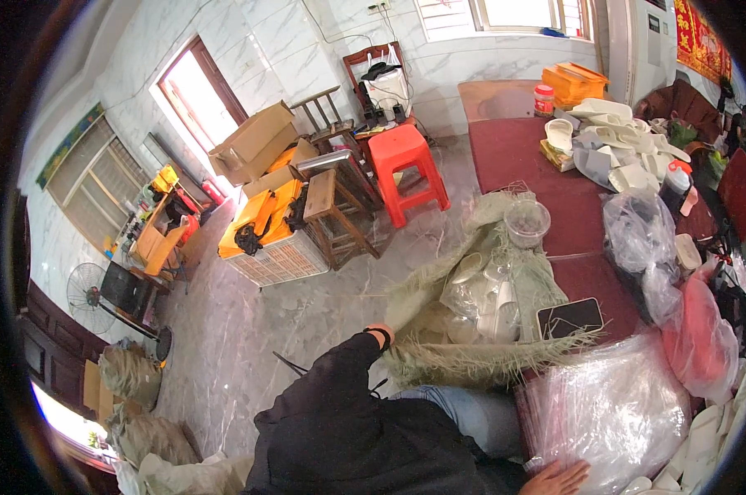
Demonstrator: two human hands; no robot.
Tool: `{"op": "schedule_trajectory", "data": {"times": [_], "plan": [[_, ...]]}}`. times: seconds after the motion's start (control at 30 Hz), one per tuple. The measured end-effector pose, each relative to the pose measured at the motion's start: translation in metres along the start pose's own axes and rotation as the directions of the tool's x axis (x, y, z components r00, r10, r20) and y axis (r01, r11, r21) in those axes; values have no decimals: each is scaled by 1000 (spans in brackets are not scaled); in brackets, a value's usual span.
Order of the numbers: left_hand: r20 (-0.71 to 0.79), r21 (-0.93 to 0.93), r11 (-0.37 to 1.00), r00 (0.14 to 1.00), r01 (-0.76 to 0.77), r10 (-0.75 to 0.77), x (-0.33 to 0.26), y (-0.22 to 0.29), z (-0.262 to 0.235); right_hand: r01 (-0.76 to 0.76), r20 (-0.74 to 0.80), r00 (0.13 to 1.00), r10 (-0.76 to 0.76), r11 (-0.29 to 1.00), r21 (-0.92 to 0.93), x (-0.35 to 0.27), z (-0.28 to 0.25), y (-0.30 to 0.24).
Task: Placing white slippers into plastic bags at a production table.
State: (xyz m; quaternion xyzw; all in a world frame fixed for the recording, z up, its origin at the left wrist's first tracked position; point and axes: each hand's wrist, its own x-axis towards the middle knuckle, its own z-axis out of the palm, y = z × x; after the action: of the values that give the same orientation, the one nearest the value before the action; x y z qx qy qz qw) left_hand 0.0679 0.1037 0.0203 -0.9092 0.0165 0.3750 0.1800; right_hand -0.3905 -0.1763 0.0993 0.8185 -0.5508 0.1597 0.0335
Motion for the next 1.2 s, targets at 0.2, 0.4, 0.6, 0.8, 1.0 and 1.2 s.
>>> {"op": "schedule_trajectory", "data": {"times": [0.2,0.4,0.6,0.8,1.0,1.2], "plan": [[-59,-19,997,996,-69,68,14,-10,-3,6,-8,1000,-6,1000,-31,-1,0,2],[-123,-33,993,986,-116,111,16,-29,-14,18,-25,1000,-18,1000,-13,0,0,0],[258,-509,843,904,-173,342,-60,-55,-99,19,-33,999,-20,999,-30,1,-3,1],[184,-556,828,960,-75,211,-70,-76,-94,15,-17,1000,-15,1000,-14,1,-3,1],[-7,-330,919,974,-216,226,-29,-71,-55,27,-42,999,-27,1000,-3,0,-1,1],[97,-399,838,892,-372,442,-90,-45,-102,33,-40,999,-35,999,-41,0,3,5]]}}
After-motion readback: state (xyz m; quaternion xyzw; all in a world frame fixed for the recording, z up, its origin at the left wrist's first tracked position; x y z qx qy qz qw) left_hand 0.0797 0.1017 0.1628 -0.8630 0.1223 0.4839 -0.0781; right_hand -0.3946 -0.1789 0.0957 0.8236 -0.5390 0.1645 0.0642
